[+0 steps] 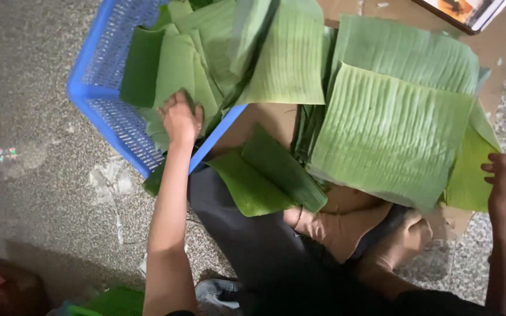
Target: Sorting and stacking cut banana leaves into a plastic basket and a neat pile on cardboard.
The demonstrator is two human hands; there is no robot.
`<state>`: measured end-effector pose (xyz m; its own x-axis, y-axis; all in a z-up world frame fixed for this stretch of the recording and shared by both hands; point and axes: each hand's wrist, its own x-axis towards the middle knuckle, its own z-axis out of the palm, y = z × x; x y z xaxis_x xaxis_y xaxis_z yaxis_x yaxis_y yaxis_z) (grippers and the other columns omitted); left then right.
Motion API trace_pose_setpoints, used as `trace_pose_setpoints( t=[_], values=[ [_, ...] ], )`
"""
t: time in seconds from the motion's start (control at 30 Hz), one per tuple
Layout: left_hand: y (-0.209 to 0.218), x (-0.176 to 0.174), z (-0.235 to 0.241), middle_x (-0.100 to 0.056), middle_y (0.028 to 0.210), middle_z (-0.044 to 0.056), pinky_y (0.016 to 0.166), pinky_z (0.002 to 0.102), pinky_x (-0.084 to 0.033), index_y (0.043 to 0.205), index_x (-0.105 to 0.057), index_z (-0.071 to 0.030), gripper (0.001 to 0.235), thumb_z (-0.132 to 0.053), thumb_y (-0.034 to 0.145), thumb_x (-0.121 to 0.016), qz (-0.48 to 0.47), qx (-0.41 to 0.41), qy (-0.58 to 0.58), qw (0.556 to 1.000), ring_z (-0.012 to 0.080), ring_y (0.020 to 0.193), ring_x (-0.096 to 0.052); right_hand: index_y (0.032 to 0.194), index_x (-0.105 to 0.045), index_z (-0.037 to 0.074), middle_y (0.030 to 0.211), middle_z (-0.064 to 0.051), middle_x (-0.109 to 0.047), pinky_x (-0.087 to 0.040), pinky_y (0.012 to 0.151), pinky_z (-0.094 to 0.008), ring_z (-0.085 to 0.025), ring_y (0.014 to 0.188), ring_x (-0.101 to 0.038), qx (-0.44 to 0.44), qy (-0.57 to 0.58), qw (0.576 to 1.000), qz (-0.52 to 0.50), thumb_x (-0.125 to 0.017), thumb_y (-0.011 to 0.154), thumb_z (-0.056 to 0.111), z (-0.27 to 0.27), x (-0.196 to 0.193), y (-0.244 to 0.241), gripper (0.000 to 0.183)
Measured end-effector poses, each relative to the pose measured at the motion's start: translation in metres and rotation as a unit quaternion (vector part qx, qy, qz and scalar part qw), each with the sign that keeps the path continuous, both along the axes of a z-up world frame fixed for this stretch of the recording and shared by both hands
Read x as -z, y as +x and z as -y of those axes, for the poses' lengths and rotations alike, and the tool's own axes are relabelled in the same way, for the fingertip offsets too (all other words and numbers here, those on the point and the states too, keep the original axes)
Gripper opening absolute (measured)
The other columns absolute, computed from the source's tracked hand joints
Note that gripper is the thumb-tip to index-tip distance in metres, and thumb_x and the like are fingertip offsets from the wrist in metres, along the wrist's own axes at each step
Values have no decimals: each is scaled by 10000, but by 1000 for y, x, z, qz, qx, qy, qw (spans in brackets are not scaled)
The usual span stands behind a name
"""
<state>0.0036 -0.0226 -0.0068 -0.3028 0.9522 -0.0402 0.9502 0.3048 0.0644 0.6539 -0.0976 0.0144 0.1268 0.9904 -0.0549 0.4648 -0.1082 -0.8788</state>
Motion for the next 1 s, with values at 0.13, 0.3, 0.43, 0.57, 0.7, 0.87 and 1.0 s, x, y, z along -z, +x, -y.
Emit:
trace_pose_setpoints(
  t=[0.13,0.3,0.43,0.57,0.7,0.87,1.0],
  values=[
    [1,-9,-30,-638,1147,220,944,546,-484,1291,-578,-20,464,-98,841,-662,9,-52,47,997,430,1022,-624,1593,-452,-217,1305,-348,-590,-515,963,-457,-407,1147,-612,0,-13,1000,25,-475,1358,-79,-5,-21,-17,274],
    [-25,-10,-70,-569,1324,283,1136,699,-289,1319,-489,27,575,-18,819,-771,-79,-62,107,989,446,1286,-547,1565,-440,-254,1311,-408,-582,-516,954,-504,-463,1140,-611,-3,-20,998,54,-460,1358,-86,-3,-11,-6,267],
    [-43,-15,-95,-131,1591,320,1180,769,-168,1629,-383,-147,870,67,873,-758,-129,22,44,990,561,1474,-208,1561,-446,-186,1272,-314,-560,-498,970,-435,-375,1113,-595,10,-38,999,22,-478,1322,-125,1,-9,-3,249],
    [-59,-9,-117,-18,1566,344,1111,863,-160,1625,-504,-168,789,-90,903,-812,-142,38,-24,989,722,1399,-195,1562,-431,-181,1293,-311,-553,-484,975,-418,-367,1111,-583,10,-45,999,1,-453,1286,-147,0,-10,-7,279],
    [-84,5,-117,-649,1178,381,984,847,-220,1322,-632,-93,507,-414,944,-738,-239,1,-55,969,635,1060,-651,1551,-451,-141,1258,-246,-571,-499,968,-378,-315,1104,-603,35,-56,998,-11,-502,1290,-106,2,-9,-11,269],
    [-99,0,-100,-643,814,94,401,441,-567,1241,-411,-27,558,-87,800,-747,-322,9,64,945,285,462,-651,1536,-457,-155,1247,-257,-579,-505,954,-384,-326,1082,-613,28,-52,998,-10,-501,1294,-127,3,-11,-12,247],
    [-42,-90,-87,-788,1026,72,643,319,-687,1230,-562,-85,556,156,741,-672,-85,32,320,943,196,723,-794,1550,-447,-121,1284,-241,-572,-491,979,-362,-303,1115,-599,27,-56,997,-36,-487,1311,-97,5,-10,-8,243]
  ],
)
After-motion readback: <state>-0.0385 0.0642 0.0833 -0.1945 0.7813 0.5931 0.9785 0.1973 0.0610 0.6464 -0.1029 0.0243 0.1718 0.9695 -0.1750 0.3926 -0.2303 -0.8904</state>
